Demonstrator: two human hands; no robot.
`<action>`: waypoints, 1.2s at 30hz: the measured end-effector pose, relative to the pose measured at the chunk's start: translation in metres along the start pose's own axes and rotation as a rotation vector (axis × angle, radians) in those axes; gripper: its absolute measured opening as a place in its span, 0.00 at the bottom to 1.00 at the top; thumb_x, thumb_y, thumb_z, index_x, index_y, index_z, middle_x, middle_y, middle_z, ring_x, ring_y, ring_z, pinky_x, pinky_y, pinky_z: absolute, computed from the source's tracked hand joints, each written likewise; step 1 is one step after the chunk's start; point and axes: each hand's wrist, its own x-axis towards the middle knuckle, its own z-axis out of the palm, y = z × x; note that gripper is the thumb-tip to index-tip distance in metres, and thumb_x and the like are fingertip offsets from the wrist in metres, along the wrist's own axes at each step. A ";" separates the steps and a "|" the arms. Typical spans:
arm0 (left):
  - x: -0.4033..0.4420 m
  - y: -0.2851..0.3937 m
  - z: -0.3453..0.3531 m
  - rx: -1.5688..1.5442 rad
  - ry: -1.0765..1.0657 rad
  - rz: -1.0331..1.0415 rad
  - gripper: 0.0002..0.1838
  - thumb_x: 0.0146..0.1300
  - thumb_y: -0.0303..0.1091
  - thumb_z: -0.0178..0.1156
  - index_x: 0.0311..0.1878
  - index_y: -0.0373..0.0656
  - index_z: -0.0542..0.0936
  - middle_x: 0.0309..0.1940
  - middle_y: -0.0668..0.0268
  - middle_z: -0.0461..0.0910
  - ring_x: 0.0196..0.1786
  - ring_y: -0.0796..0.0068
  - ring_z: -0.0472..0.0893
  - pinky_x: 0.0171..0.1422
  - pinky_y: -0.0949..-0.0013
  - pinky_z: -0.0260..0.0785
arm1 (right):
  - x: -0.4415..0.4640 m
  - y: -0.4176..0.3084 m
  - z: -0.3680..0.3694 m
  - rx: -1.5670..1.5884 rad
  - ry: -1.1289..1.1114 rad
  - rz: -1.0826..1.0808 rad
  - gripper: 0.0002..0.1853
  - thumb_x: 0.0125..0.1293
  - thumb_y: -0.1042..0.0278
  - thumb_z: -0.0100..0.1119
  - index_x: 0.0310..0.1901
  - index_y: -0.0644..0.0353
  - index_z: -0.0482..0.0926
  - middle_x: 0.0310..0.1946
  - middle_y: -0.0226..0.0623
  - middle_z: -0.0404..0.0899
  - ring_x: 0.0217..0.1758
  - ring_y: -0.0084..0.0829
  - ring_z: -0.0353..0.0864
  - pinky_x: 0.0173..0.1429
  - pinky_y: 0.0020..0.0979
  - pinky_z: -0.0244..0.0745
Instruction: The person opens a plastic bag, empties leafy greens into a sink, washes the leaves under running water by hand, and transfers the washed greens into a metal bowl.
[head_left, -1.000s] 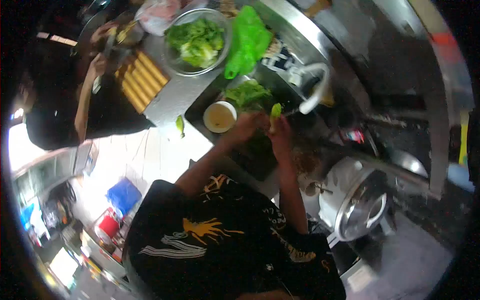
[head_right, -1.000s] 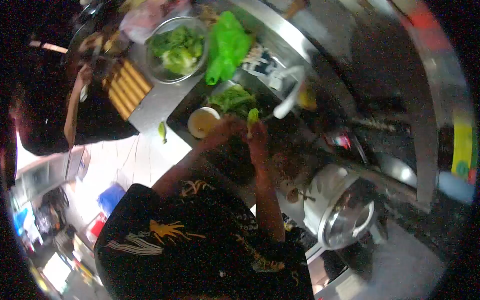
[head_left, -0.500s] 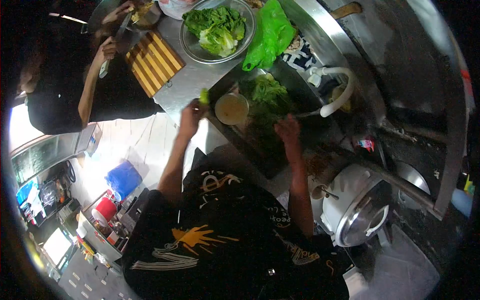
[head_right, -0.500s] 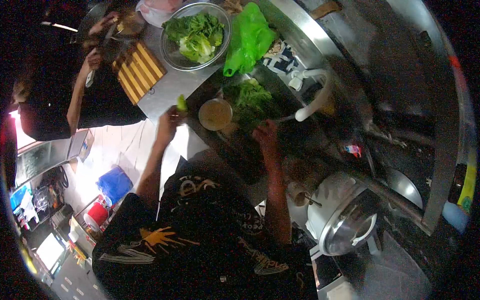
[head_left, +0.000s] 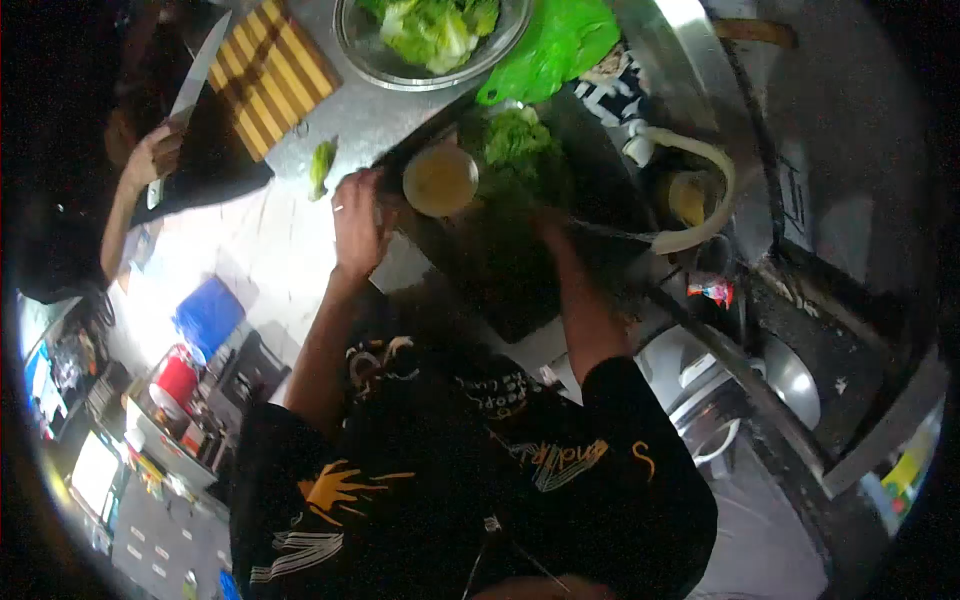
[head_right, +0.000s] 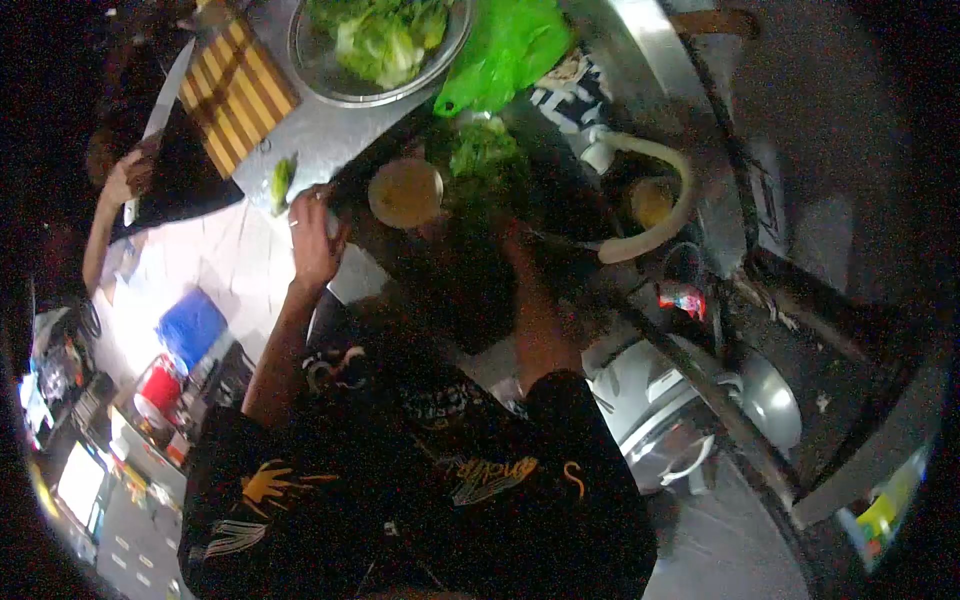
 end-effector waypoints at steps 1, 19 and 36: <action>-0.005 0.010 0.011 -0.091 -0.082 0.053 0.30 0.56 0.31 0.68 0.62 0.40 0.70 0.59 0.53 0.70 0.63 0.47 0.69 0.68 0.48 0.61 | 0.004 0.008 0.004 -0.052 0.012 0.011 0.21 0.72 0.59 0.59 0.61 0.60 0.77 0.52 0.40 0.81 0.54 0.33 0.80 0.60 0.39 0.73; -0.021 0.003 0.075 0.006 -0.172 0.117 0.15 0.57 0.30 0.65 0.49 0.41 0.80 0.47 0.57 0.79 0.49 0.57 0.76 0.50 0.57 0.71 | 0.117 -0.021 0.033 -0.319 0.141 -0.165 0.21 0.70 0.62 0.60 0.61 0.61 0.77 0.53 0.40 0.80 0.56 0.33 0.78 0.62 0.38 0.72; -0.010 0.009 0.065 -0.026 -0.249 0.148 0.16 0.54 0.28 0.63 0.49 0.44 0.82 0.50 0.63 0.81 0.52 0.61 0.77 0.51 0.58 0.68 | 0.165 -0.047 0.069 -0.324 0.309 -0.307 0.21 0.69 0.65 0.60 0.62 0.62 0.76 0.54 0.40 0.79 0.57 0.33 0.77 0.63 0.37 0.70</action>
